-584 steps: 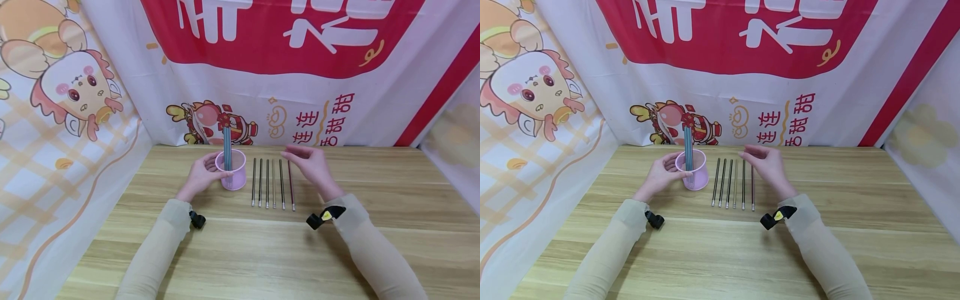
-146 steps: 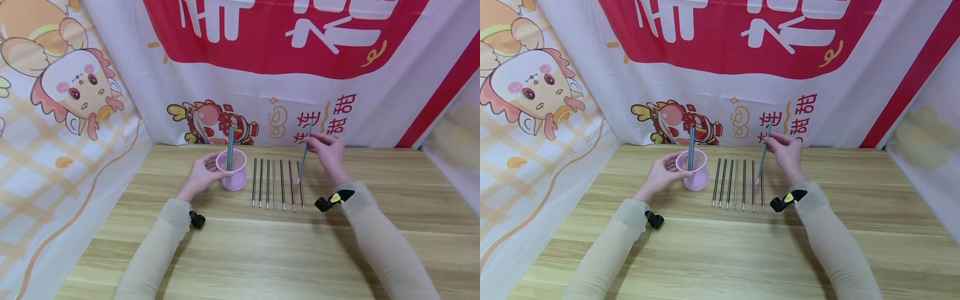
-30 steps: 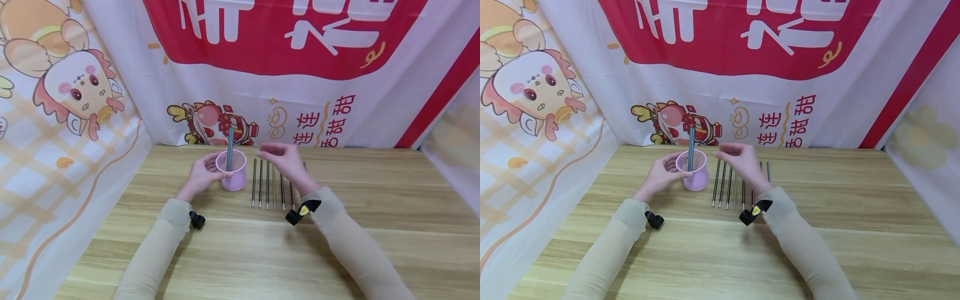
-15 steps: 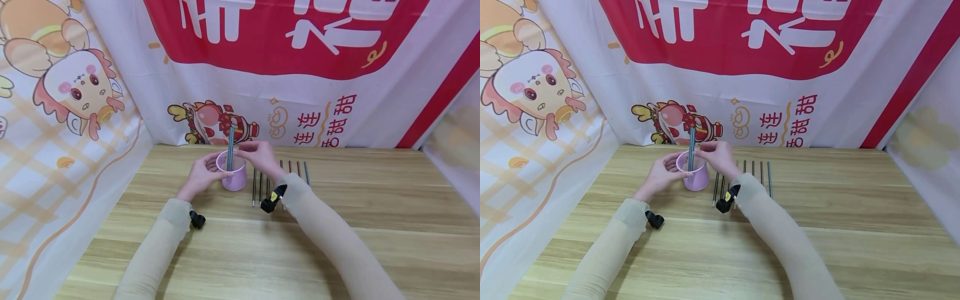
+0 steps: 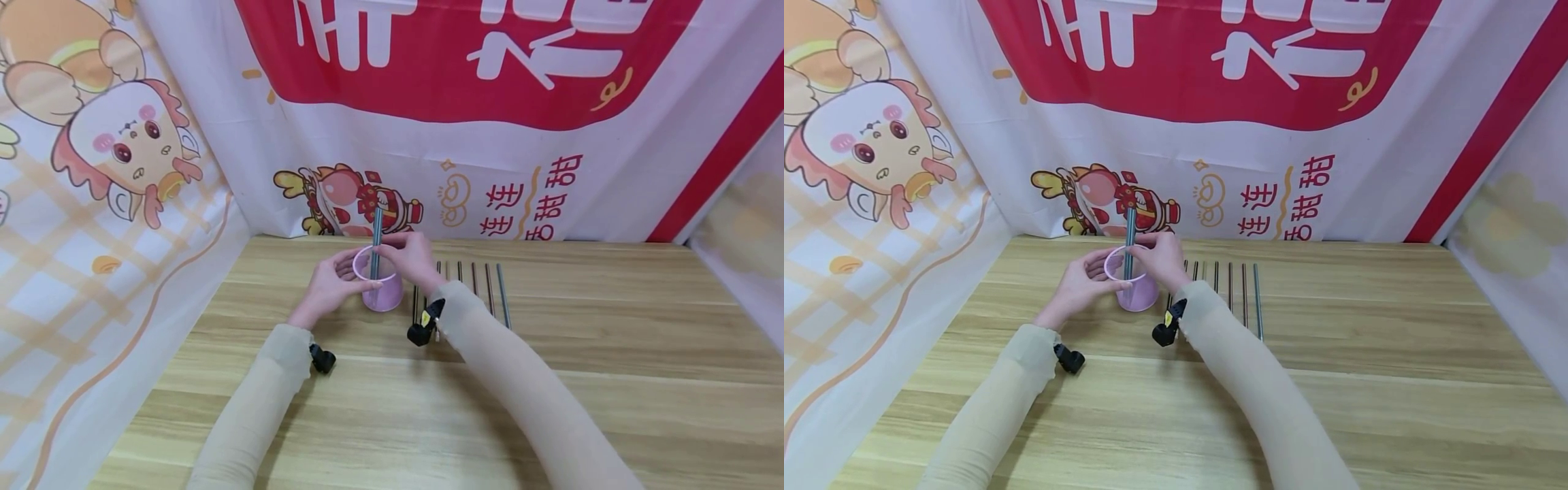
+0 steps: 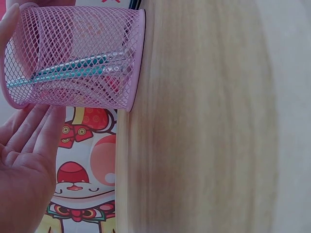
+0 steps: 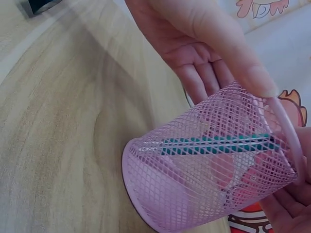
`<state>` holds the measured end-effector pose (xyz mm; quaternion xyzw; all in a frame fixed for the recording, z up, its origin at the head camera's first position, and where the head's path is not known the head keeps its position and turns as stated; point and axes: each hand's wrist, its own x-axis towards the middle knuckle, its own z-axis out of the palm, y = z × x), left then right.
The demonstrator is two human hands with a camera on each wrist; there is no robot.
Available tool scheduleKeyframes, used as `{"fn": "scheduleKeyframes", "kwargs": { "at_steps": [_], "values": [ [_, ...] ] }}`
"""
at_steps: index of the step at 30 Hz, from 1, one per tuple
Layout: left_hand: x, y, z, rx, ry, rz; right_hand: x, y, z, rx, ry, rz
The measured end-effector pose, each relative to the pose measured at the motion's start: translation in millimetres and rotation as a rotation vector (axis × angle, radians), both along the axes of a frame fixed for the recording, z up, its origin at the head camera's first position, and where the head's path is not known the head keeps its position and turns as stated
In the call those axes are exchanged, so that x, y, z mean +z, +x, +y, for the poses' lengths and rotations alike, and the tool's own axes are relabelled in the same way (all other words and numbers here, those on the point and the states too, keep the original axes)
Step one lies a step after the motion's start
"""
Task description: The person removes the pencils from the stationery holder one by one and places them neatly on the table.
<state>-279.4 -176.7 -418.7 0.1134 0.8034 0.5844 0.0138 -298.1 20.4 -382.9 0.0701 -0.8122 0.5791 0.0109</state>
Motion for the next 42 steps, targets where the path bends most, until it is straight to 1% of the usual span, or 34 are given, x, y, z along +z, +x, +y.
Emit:
{"fn": "scheduleKeyframes", "kwargs": {
  "at_steps": [5, 12, 19, 23, 25, 26, 32, 33, 42],
  "values": [
    [0.1, 0.2, 0.2, 0.001, 0.003, -0.003, -1.8, -0.4, -1.0, -0.015, 0.008, -0.002],
    [0.7, 1.0, 0.5, 0.000, -0.005, -0.003, -5.9, -1.1, -0.4, -0.035, 0.014, 0.030],
    [1.2, 1.2, 1.1, -0.009, 0.006, 0.002, -9.4, -1.5, 3.2, -0.088, -0.046, 0.057],
    [1.1, 1.1, 1.4, -0.005, 0.011, 0.003, -9.0, -3.0, 7.2, -0.103, -0.079, 0.066],
    [0.5, 0.8, 1.2, -0.006, 0.012, 0.008, -8.0, -3.1, 9.5, -0.105, -0.092, 0.071],
    [4.4, 3.1, 2.3, -0.009, 0.015, 0.002, -7.6, -3.1, 10.7, -0.108, -0.096, 0.074],
    [3.3, 3.2, 1.6, -0.009, 0.009, 0.002, -4.4, -0.2, 20.3, -0.110, -0.143, 0.096],
    [-1.0, 0.6, 0.3, -0.006, 0.008, 0.008, -3.2, 0.5, 22.2, -0.108, -0.152, 0.095],
    [0.8, 1.5, 0.2, -0.015, 0.009, 0.001, 14.3, 8.4, 37.7, -0.123, -0.220, 0.028]
  ]
}}
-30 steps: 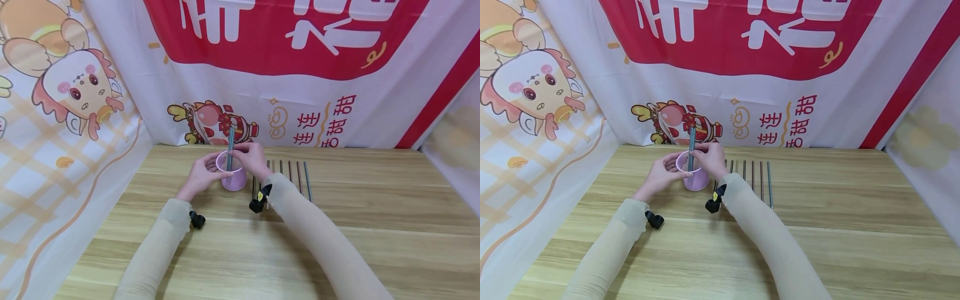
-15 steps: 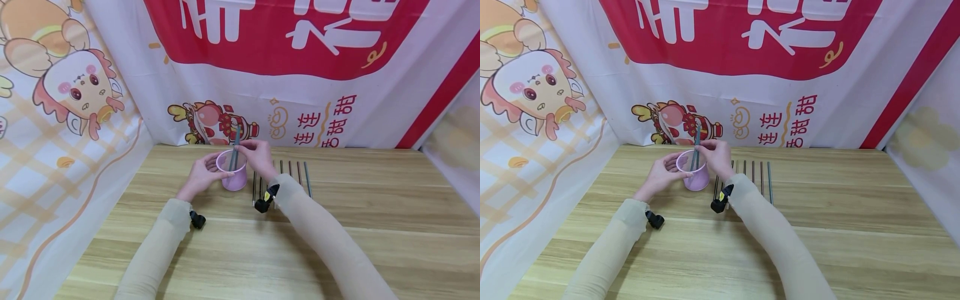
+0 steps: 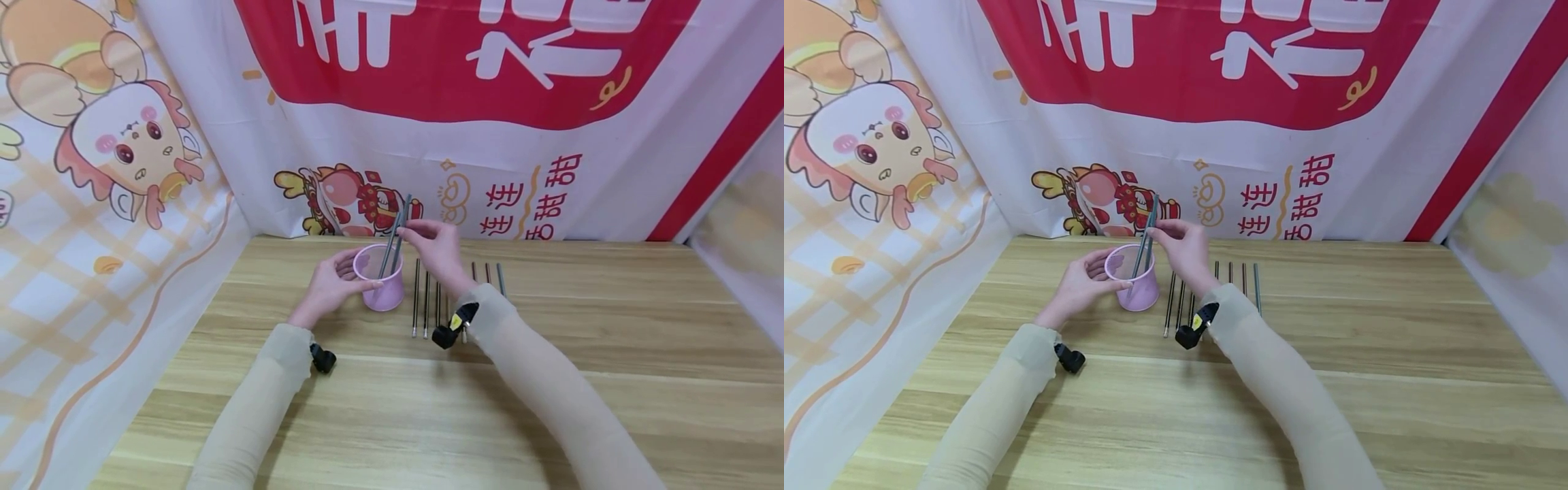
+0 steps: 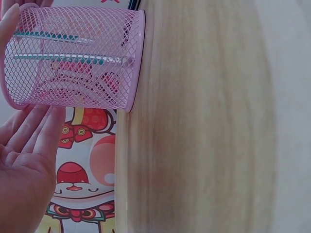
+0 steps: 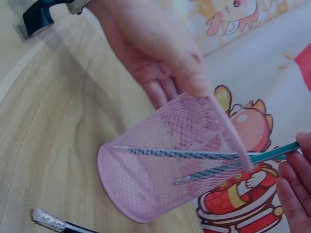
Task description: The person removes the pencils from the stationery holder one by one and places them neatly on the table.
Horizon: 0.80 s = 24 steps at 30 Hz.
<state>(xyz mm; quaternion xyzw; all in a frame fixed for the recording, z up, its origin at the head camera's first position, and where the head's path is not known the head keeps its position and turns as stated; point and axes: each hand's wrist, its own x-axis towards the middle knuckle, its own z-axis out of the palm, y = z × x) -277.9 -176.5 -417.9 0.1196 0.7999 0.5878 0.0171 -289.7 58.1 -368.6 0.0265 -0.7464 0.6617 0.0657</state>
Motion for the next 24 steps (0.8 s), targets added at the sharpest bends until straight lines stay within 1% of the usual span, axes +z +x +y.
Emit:
{"fn": "scheduleKeyframes", "kwargs": {
  "at_steps": [2, 4, 9, 13, 18, 24],
  "values": [
    [0.2, -0.1, -0.1, -0.001, 0.001, 0.000, 4.2, 1.7, 3.5, -0.003, -0.018, -0.015],
    [-0.1, -0.4, -0.3, -0.001, 0.000, 0.001, 8.1, 2.7, 7.0, -0.016, -0.030, -0.009],
    [-0.2, -0.4, 0.4, 0.003, 0.001, 0.009, 17.0, 5.4, 15.6, -0.038, -0.083, 0.039],
    [0.8, 0.7, 1.0, 0.004, 0.005, 0.007, 25.1, 9.5, 22.1, -0.051, -0.166, 0.059],
    [2.5, 2.5, 1.3, 0.007, -0.005, -0.016, 34.0, 15.1, 33.1, -0.069, -0.265, 0.090],
    [4.3, 4.3, 2.0, -0.002, 0.011, -0.026, 37.2, 19.9, 51.9, -0.094, -0.280, 0.117]
  ]
}}
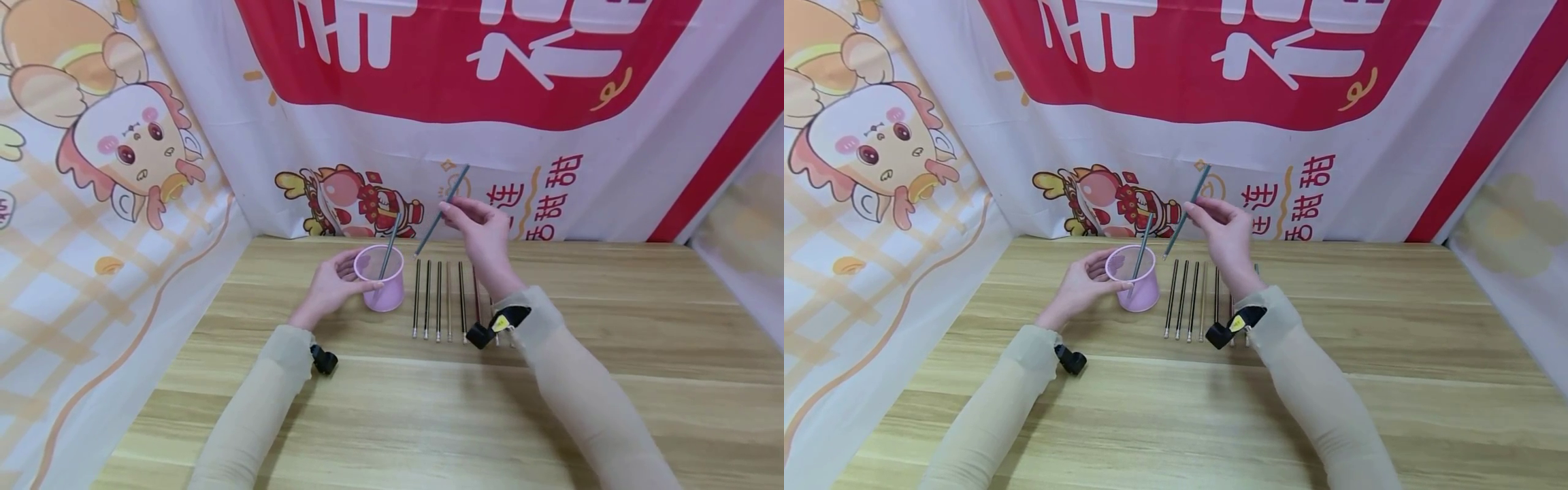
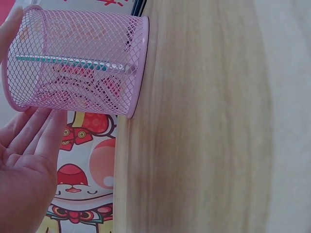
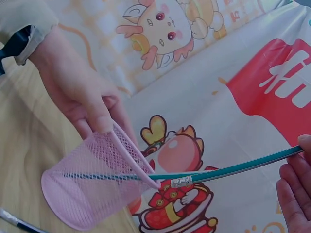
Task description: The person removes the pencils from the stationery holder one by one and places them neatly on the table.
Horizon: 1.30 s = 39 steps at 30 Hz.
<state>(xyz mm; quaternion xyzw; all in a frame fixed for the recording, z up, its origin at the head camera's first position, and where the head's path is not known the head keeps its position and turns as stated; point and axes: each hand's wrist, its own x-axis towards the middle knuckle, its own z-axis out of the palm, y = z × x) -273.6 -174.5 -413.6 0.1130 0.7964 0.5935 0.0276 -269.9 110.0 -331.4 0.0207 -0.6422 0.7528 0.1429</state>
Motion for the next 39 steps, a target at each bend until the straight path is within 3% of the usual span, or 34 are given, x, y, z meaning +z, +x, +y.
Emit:
{"fn": "scheduleKeyframes", "kwargs": {
  "at_steps": [15, 28, 39],
  "values": [
    [-3.1, -2.6, 0.1, 0.019, -0.018, 0.005, -20.4, 5.5, 52.5, -0.076, 0.040, -0.009],
    [1.1, 0.1, 0.8, 0.015, -0.018, -0.010, -45.7, 8.2, 96.6, -0.118, 0.097, -0.120],
    [-1.1, -1.8, 0.5, 0.022, -0.021, 0.006, -67.1, 12.4, 130.7, -0.085, 0.129, -0.167]
  ]
}}
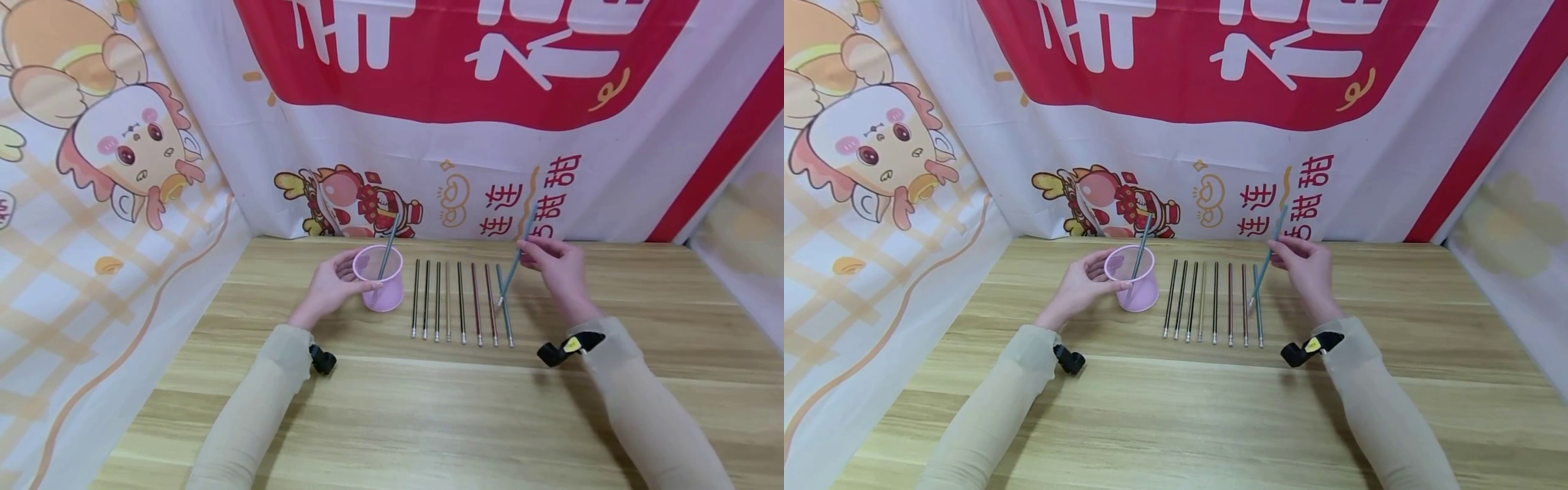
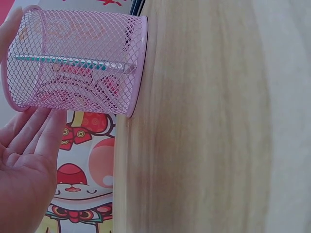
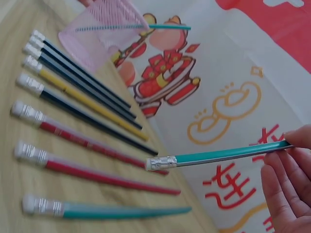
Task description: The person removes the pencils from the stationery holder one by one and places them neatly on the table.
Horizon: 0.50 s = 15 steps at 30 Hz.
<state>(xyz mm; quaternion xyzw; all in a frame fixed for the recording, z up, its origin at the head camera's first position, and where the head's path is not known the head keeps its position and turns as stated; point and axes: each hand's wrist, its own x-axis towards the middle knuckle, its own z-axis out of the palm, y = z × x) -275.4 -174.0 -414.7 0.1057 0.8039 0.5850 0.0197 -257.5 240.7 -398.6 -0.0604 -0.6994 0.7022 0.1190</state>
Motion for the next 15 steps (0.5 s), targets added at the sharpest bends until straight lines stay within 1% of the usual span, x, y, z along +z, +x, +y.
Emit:
{"fn": "scheduleKeyframes", "kwargs": {
  "at_steps": [3, 6, 11, 15],
  "values": [
    [-0.2, -0.1, 0.1, 0.002, 0.003, -0.003, -7.1, 1.1, 7.2, 0.036, -0.009, 0.014],
    [-1.5, -0.8, -0.5, 0.000, -0.003, 0.001, -12.7, 2.7, 13.7, 0.060, 0.036, 0.005],
    [-2.5, -0.8, -0.6, 0.009, -0.014, 0.006, -18.5, 6.9, 22.0, 0.099, 0.128, -0.094],
    [-1.7, 0.2, -0.4, 0.004, -0.005, 0.006, -21.7, 9.8, 26.7, 0.169, 0.219, -0.163]
  ]
}}
